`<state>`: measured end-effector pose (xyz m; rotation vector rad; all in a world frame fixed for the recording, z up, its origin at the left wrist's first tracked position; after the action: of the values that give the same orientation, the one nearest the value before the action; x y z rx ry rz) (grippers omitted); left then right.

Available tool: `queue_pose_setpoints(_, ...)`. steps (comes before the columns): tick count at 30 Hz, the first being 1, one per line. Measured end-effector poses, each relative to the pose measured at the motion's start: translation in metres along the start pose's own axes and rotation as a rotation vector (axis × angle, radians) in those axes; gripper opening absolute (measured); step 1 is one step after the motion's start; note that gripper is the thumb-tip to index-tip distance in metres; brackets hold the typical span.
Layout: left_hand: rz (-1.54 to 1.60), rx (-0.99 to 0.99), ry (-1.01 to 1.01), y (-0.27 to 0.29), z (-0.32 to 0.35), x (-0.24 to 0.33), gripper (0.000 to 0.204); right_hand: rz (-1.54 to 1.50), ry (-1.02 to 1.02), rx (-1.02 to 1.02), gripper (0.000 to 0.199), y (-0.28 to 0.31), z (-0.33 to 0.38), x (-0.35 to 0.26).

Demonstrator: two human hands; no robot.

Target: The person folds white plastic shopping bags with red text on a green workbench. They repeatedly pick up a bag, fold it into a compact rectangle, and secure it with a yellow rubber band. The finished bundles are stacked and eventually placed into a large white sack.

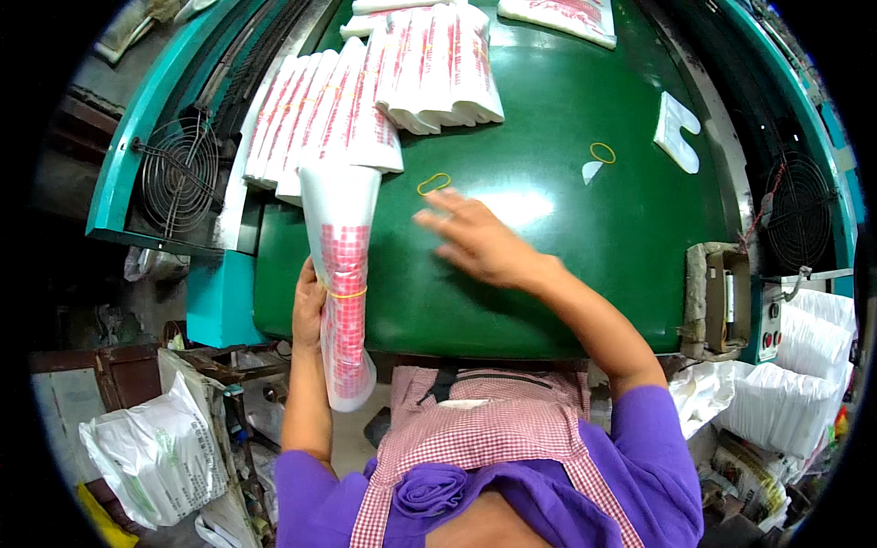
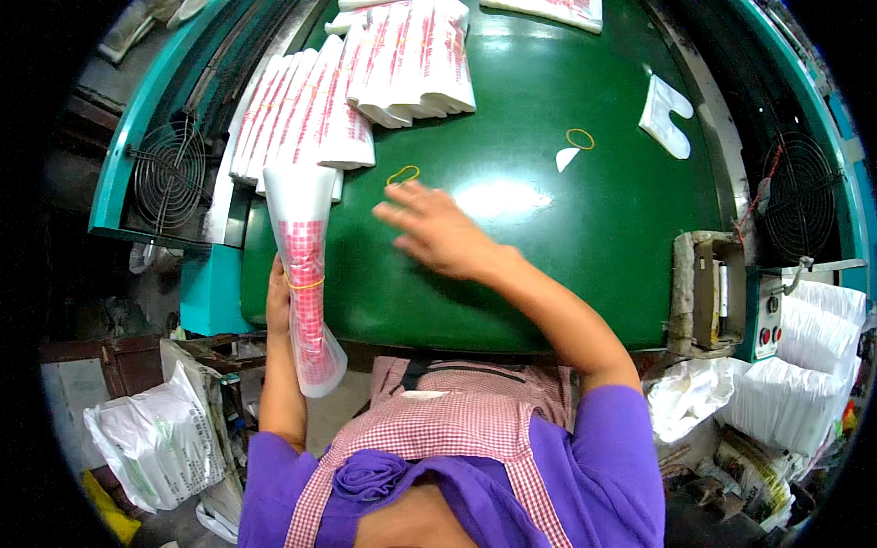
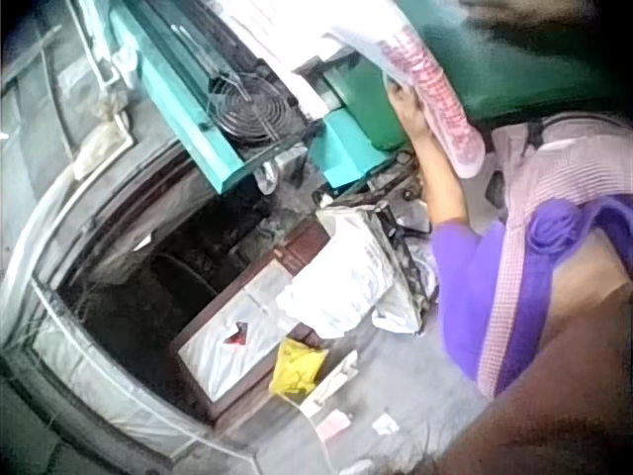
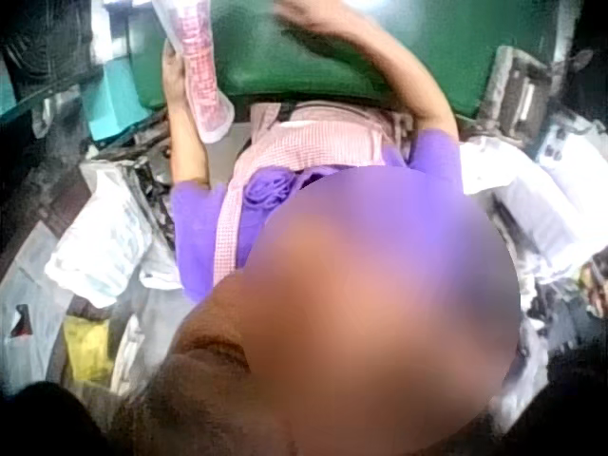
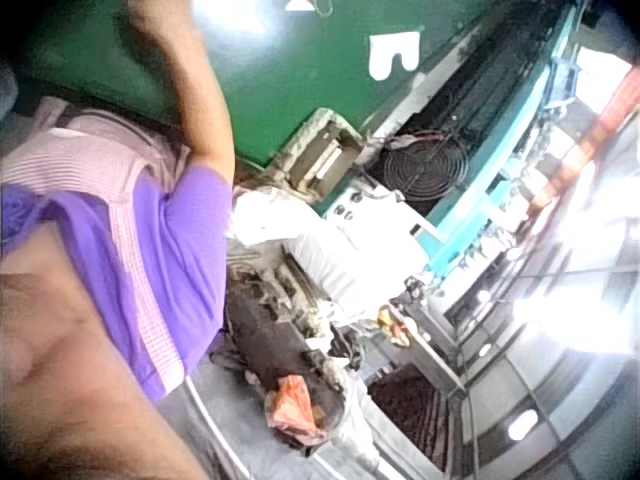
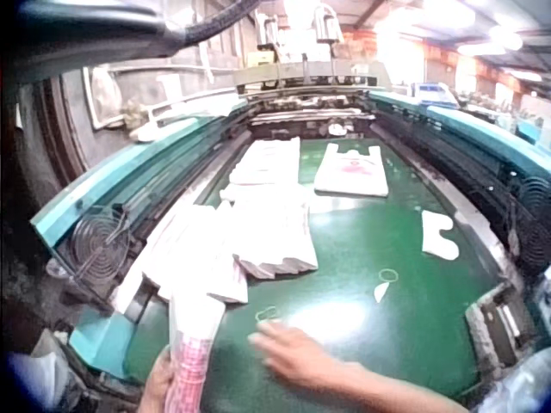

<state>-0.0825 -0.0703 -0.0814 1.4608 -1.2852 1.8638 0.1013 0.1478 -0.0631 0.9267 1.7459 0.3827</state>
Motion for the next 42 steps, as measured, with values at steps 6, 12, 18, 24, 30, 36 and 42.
queue_pose_setpoints(6,0.014,0.071,-0.007,0.036,0.024,-0.015,0.048,0.563,-0.368,0.054,0.064,-0.008,-0.009,0.099)
queue_pose_setpoints(12,0.249,0.081,0.032,-0.013,-0.027,-0.022,0.05,0.87,-0.42,0.326,0.048,0.164,0.047,0.222)
queue_pose_setpoints(18,0.159,0.092,0.07,-0.068,-0.126,-0.011,0.056,0.464,-0.621,0.28,0.053,0.196,-0.061,0.166)
queue_pose_setpoints(24,-0.839,-0.119,-0.215,-0.124,-0.233,0.016,0.04,-0.791,-0.684,0.581,0.051,0.104,-0.118,0.105)
queue_pose_setpoints(30,-1.518,0.184,-0.105,-0.074,-0.329,0.032,0.081,-0.362,-0.773,0.572,0.044,0.202,-0.156,0.198)
queue_pose_setpoints(36,-1.643,0.096,0.036,-0.095,-0.367,0.025,0.092,0.193,-0.888,0.051,0.123,0.124,-0.26,0.222)
queue_pose_setpoints(42,-1.61,0.073,-0.206,-0.066,-0.298,0.017,0.084,-0.037,-0.847,0.122,0.118,0.076,-0.209,0.157)
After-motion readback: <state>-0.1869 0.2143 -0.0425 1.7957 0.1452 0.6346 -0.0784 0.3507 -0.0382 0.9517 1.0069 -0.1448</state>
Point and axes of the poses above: each hand's wrist, its own z-axis away from the middle knuckle, its own y-axis out of the back of the hand, x = y × z, the point moved 2 cm from there along -z, towards the middle knuckle, and after that the axes turned 9 degrees about -z, right-handed, at the moved point
